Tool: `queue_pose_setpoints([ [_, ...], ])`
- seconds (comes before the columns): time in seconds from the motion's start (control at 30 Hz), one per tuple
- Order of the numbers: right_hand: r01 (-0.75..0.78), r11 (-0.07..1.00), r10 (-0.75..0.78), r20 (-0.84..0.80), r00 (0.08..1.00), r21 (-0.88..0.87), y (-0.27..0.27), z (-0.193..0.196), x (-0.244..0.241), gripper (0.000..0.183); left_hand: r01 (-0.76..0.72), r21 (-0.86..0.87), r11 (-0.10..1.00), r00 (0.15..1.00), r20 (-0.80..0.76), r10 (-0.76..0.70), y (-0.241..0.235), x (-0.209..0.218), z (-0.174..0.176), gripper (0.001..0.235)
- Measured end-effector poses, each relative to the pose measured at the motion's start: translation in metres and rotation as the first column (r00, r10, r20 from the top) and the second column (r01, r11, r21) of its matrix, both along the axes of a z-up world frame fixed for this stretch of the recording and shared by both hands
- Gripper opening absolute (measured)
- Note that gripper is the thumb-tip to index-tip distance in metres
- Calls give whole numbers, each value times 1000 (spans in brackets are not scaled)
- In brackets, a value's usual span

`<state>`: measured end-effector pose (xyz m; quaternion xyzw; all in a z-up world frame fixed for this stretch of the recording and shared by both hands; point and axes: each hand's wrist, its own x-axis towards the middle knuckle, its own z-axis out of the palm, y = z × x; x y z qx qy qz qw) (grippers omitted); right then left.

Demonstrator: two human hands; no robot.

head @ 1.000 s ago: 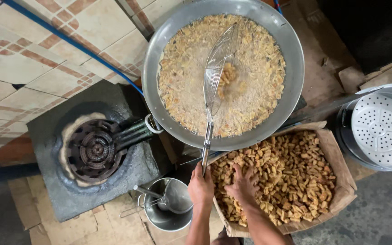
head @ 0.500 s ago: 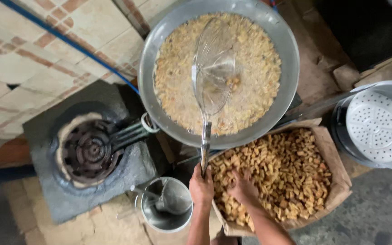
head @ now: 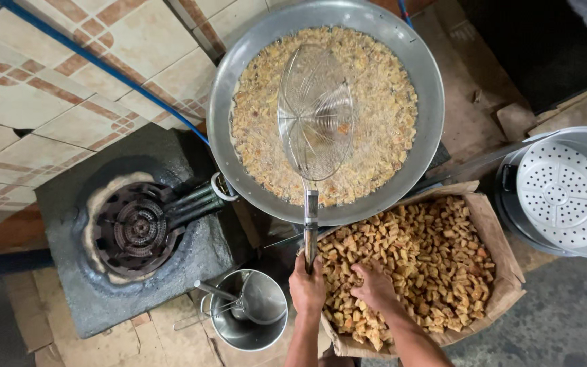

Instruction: The person uses a large strainer to scoop fried food items from a container and transfers them into a large wok filled with oil. The person repeats this action multiple times and then wipes the handle of the strainer with a cloth.

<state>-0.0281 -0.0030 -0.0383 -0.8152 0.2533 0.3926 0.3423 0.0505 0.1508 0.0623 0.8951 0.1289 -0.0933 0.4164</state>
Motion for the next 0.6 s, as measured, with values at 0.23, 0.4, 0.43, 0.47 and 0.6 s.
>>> queue_pose_setpoints([
  [0.23, 592, 660, -598, -154, 787, 463, -30, -25, -13, 63, -67, 10, 998, 985, -161, 68, 0, 2, 6, 32],
  [0.4, 881, -42, -918, -366, 153, 472, -44, -8, -11, 59, -46, 16, 999, 989, -140, 47, 2, 6, 17, 34],
  [0.43, 879, -36, -919, -361, 158, 476, -49, -3, 2, 59, -46, 36, 998, 981, -186, 52, 3, 7, 21, 34],
  [0.47, 636, -85, -894, -341, 292, 767, -55, 4, 17, 47, -45, 55, 997, 971, -231, 57, 4, 9, 25, 34],
  [0.6, 181, -274, -843, -326, 427, 945, -68, 38, 120, 27, -35, 100, 994, 982, -183, 53, 2, 20, 48, 36],
])
